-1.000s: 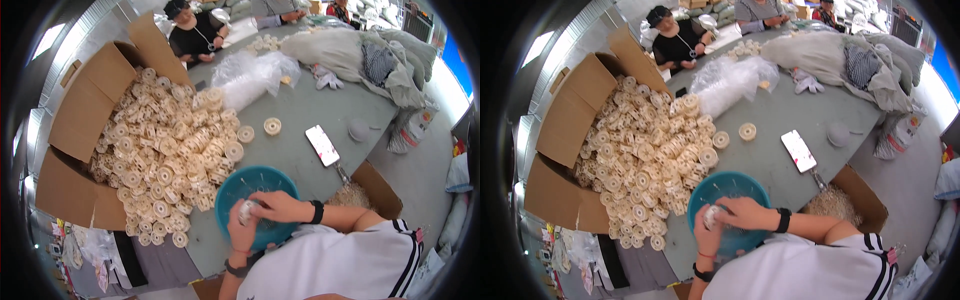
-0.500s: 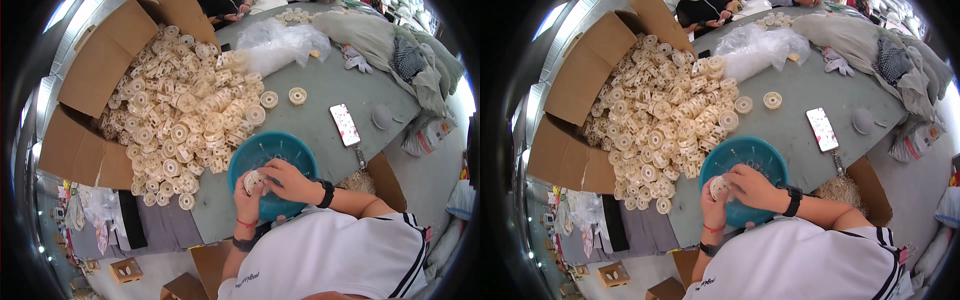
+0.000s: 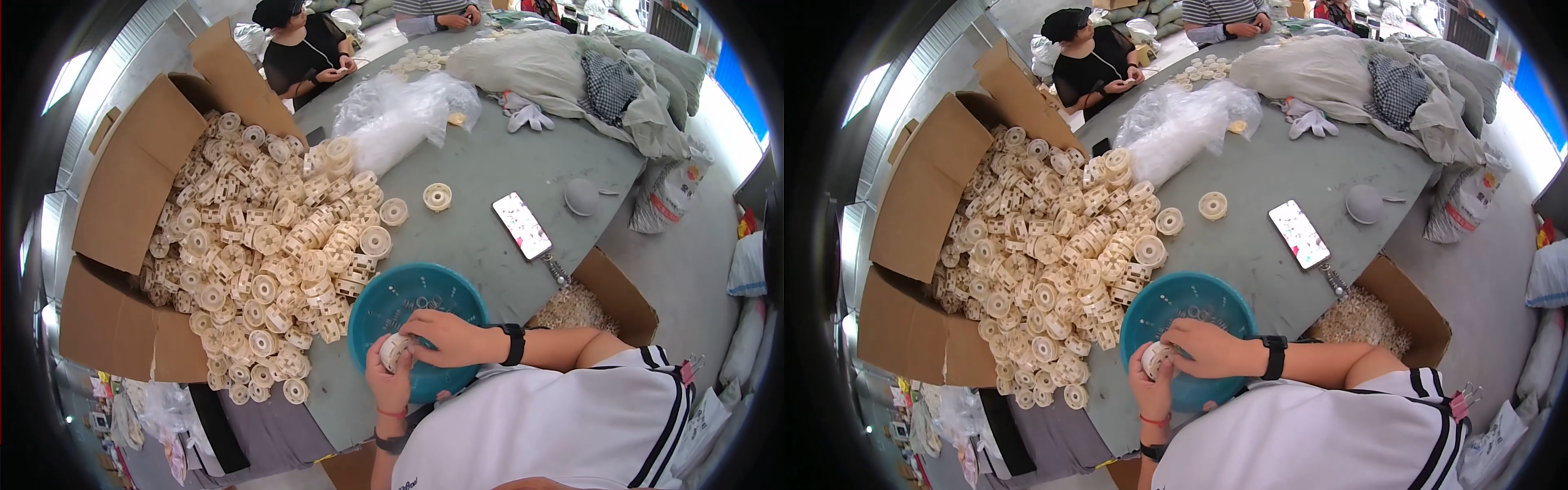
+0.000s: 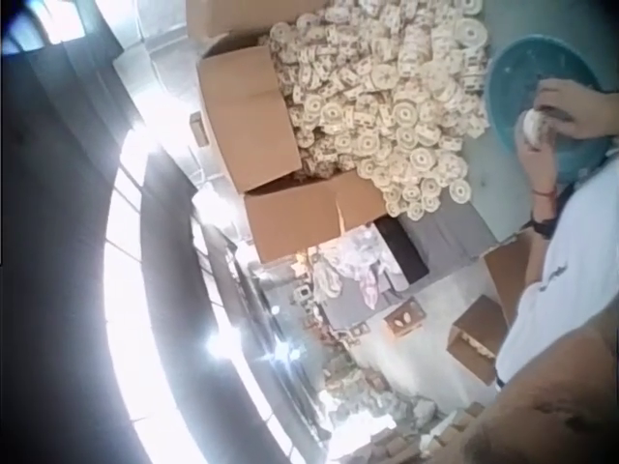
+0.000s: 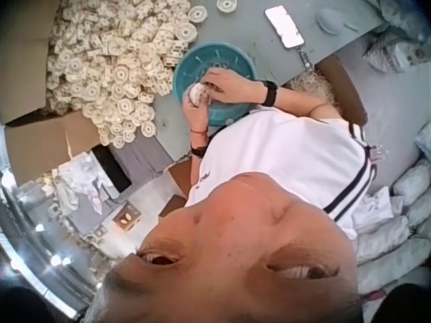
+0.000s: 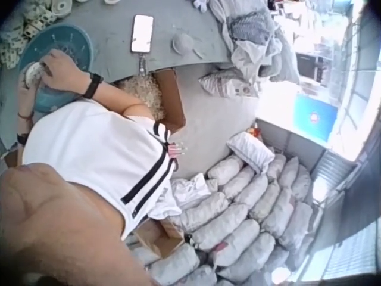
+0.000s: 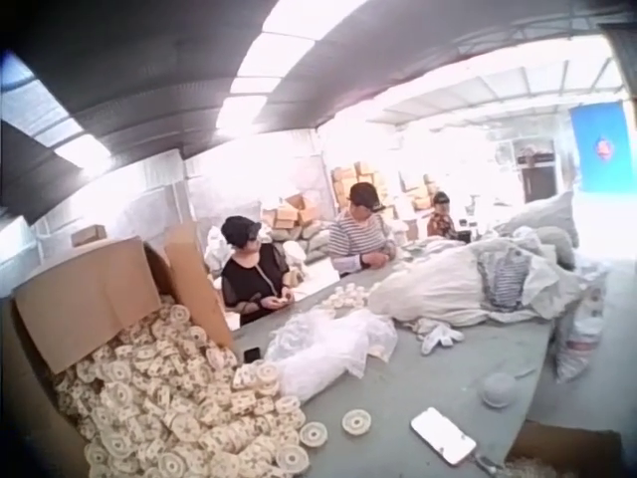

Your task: Assembling small plastic components by inserting springs and snapping parts together.

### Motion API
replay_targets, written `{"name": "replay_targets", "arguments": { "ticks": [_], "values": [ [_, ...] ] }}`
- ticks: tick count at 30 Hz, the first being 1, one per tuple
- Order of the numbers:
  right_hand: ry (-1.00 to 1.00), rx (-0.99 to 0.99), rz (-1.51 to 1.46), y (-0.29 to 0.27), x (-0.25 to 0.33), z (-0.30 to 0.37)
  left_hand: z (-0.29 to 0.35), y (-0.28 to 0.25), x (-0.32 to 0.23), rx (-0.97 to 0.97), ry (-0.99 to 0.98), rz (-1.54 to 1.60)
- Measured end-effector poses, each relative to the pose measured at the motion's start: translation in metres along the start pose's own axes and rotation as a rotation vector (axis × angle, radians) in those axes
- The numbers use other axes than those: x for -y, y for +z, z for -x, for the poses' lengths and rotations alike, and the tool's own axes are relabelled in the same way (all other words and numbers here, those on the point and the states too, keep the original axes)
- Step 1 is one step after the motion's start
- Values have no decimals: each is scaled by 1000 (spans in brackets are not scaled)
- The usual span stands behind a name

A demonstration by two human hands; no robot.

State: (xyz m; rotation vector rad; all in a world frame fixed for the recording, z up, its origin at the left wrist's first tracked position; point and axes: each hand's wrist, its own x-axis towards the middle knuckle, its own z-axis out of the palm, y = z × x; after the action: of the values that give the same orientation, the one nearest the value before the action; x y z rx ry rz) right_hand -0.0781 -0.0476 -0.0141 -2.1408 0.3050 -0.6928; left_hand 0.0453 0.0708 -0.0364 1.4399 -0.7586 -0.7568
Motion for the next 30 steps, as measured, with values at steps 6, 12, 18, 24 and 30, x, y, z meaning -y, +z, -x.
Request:
{"name": "replay_targets", "arguments": {
  "ticks": [6, 12, 18, 24, 30],
  "values": [
    [45, 77, -22, -3, -6, -2, 2, 1, 0, -5, -6, -41],
    [6, -58, -94, -4, -2, -7, -8, -2, -5, -50, 79, -199],
    [112, -74, -264, -8, 5, -9, -18, 1, -18, -30, 58, 104],
    [123, -85, -270, -6, 11, -7, -10, -2, -17, -24, 46, 143],
    [147, -40, -313, -4, 17, -2, -3, -8, -8, -70, 71, 216]
  ]
}}
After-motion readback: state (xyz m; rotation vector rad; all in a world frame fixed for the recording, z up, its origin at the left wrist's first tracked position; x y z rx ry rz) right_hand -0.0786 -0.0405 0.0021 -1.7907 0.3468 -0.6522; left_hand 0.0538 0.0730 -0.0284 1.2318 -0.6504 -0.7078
